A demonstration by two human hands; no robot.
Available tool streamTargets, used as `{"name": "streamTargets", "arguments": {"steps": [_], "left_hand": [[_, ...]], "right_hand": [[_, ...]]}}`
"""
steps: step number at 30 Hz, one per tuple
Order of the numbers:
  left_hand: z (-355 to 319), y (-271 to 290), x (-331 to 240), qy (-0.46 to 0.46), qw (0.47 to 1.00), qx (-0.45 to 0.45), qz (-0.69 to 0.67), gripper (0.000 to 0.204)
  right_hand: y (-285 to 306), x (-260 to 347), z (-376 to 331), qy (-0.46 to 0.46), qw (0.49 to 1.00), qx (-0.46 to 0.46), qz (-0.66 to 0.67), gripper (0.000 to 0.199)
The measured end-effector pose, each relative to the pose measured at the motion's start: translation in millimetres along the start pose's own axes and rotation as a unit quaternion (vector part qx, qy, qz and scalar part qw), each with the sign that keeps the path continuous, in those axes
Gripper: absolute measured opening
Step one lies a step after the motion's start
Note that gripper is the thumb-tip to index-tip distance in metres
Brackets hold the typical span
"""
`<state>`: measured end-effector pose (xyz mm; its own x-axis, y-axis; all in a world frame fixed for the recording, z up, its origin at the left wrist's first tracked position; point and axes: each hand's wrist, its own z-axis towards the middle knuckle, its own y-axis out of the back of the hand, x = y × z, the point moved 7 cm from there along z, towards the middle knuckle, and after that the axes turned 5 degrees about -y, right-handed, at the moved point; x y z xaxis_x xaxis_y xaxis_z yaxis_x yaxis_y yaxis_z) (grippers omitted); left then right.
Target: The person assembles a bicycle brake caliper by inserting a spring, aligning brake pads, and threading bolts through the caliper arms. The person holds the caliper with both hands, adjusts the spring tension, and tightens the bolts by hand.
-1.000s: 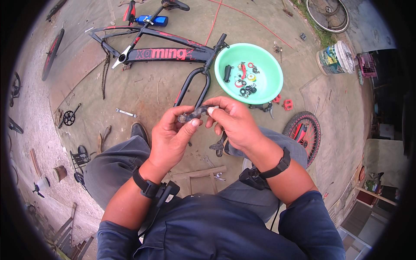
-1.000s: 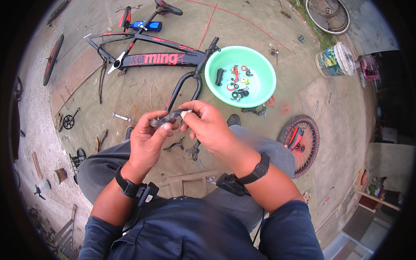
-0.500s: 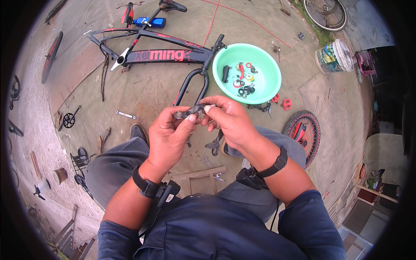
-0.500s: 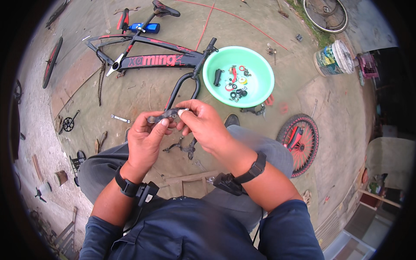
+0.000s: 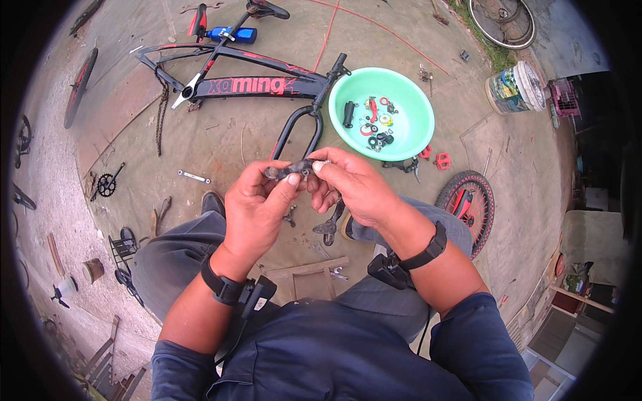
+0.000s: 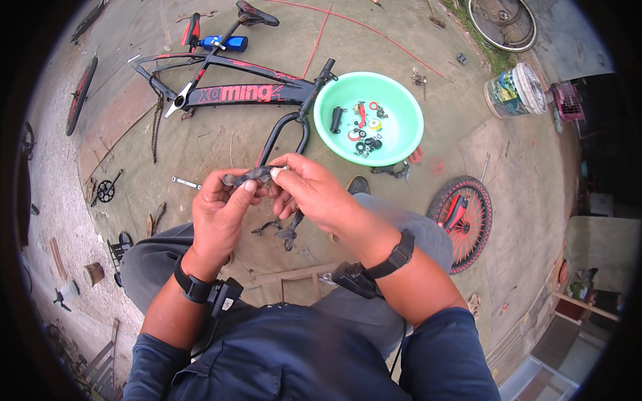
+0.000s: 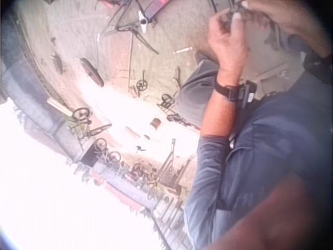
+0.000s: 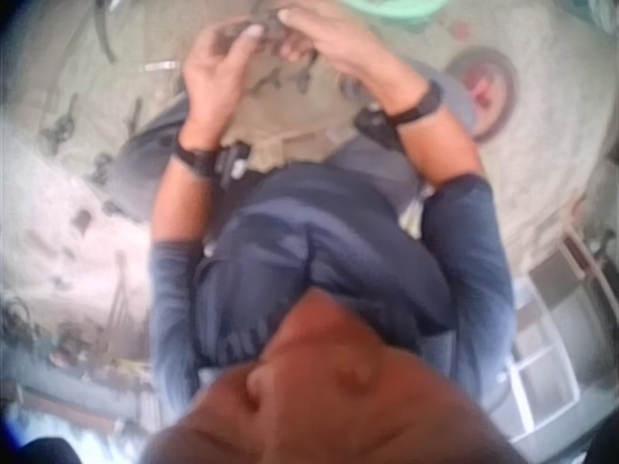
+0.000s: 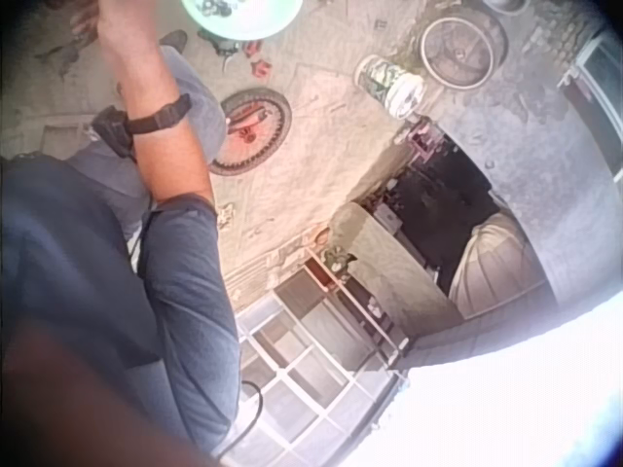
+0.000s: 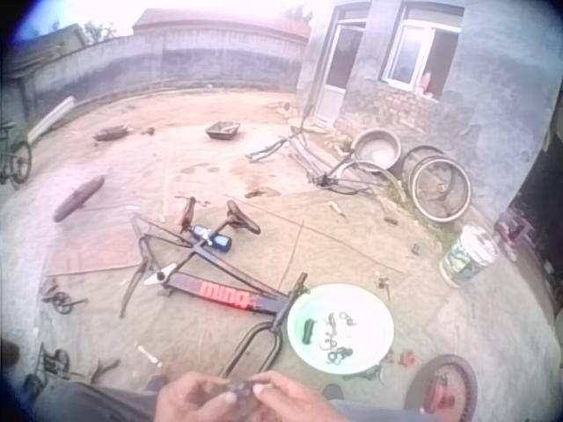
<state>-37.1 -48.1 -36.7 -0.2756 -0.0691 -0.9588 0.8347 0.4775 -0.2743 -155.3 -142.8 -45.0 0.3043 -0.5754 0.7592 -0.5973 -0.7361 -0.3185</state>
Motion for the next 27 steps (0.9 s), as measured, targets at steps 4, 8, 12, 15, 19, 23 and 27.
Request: {"name": "streamTargets", "arguments": {"steps": [4, 8, 12, 15, 19, 23, 27], "left_hand": [[2.4, -0.6, 0.1, 0.003, 1.0, -0.005, -0.004, 0.018], [2.5, -2.0, 5.7, 0.023, 0.999, -0.018, -0.027, 0.017], [3.1, -3.6, 12.3, 0.04, 0.997, -0.026, -0.054, 0.016], [3.1, -5.0, 16.5, 0.045, 0.996, -0.036, -0.072, 0.017], [3.0, -6.9, 21.1, 0.051, 0.994, -0.046, -0.086, 0.018], [2.7, -8.4, 23.8, 0.054, 0.992, -0.051, -0.098, 0.016], [1.2, -9.7, 25.3, 0.063, 0.991, -0.05, -0.109, 0.016]], "right_hand": [[-2.6, 2.5, -2.1, 0.042, 0.999, -0.005, 0.034, 0.026], [-1.5, -0.9, 0.2, 0.061, 0.996, -0.03, 0.05, 0.025], [-0.3, -4.5, 0.3, 0.066, 0.994, -0.055, 0.067, 0.024], [0.2, -4.4, 1.1, 0.079, 0.992, -0.071, 0.069, 0.024], [0.6, -4.8, 1.4, 0.077, 0.99, -0.088, 0.077, 0.023], [0.5, -3.5, 0.8, 0.076, 0.99, -0.1, 0.07, 0.023], [0.6, -1.4, -0.5, 0.077, 0.989, -0.109, 0.057, 0.023]]}}
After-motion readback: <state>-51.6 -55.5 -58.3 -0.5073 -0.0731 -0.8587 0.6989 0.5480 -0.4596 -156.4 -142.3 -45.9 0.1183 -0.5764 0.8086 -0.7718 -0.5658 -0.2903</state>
